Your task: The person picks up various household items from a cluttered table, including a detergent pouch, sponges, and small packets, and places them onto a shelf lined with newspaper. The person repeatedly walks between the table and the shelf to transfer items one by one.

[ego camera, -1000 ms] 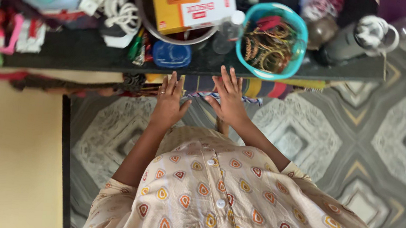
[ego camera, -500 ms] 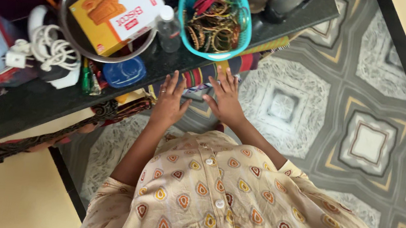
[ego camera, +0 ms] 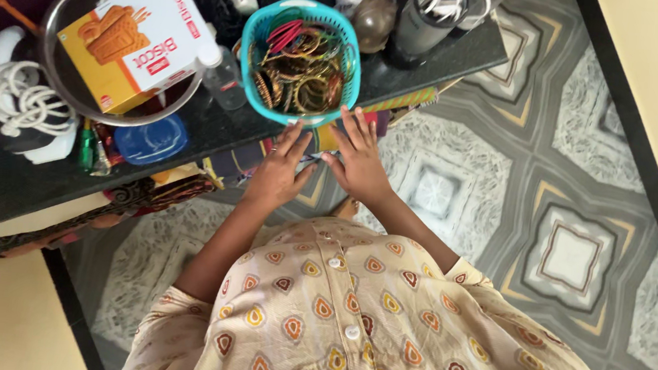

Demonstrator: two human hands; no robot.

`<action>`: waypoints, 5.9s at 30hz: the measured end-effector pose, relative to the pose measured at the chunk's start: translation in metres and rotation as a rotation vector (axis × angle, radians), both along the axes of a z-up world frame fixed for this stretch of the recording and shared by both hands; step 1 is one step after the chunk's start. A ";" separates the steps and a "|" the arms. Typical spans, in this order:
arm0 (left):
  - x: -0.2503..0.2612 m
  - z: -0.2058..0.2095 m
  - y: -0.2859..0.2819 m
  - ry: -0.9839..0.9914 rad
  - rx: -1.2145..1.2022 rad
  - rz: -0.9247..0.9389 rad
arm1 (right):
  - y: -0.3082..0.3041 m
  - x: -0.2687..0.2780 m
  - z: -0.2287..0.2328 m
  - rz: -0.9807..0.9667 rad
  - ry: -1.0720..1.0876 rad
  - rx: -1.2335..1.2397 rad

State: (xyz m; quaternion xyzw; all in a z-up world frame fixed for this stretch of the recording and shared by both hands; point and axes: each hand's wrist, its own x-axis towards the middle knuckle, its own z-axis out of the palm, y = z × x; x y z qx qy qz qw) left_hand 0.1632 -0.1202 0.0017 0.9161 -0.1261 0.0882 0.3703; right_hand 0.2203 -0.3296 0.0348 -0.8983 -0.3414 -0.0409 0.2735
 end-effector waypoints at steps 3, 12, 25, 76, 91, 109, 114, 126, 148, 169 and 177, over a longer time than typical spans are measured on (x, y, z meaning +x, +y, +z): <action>0.020 0.006 -0.028 -0.048 -0.071 0.027 | -0.020 0.028 0.003 0.032 -0.040 -0.007; 0.084 0.010 -0.103 -0.158 -0.149 0.103 | -0.081 0.101 -0.004 0.134 -0.025 -0.033; 0.108 0.018 -0.089 -0.115 -0.222 0.187 | -0.054 0.146 -0.008 0.273 0.044 -0.001; 0.346 0.001 -0.031 0.065 0.561 0.367 | 0.088 0.481 -0.015 1.032 -0.015 -0.726; 0.447 -0.033 -0.040 0.803 0.370 0.427 | 0.024 0.490 0.031 0.759 -0.135 -0.918; 0.425 0.039 -0.022 0.620 0.358 0.635 | -0.005 0.481 0.017 0.787 -0.104 -0.779; 0.373 0.052 -0.018 0.233 -0.069 0.528 | -0.012 0.446 0.085 0.690 -0.065 -0.658; 0.266 0.054 -0.090 0.552 -1.812 -0.019 | -0.077 0.302 0.070 0.459 0.894 0.744; 0.274 0.049 -0.252 0.253 -0.485 -0.099 | -0.251 0.214 0.045 -0.128 0.966 0.996; 0.392 0.023 -0.591 0.821 -1.032 -0.573 | -0.587 0.270 0.043 -0.594 0.699 1.258; 0.516 0.019 -0.641 0.915 -1.091 -0.545 | -0.640 0.370 0.029 -0.549 0.743 1.251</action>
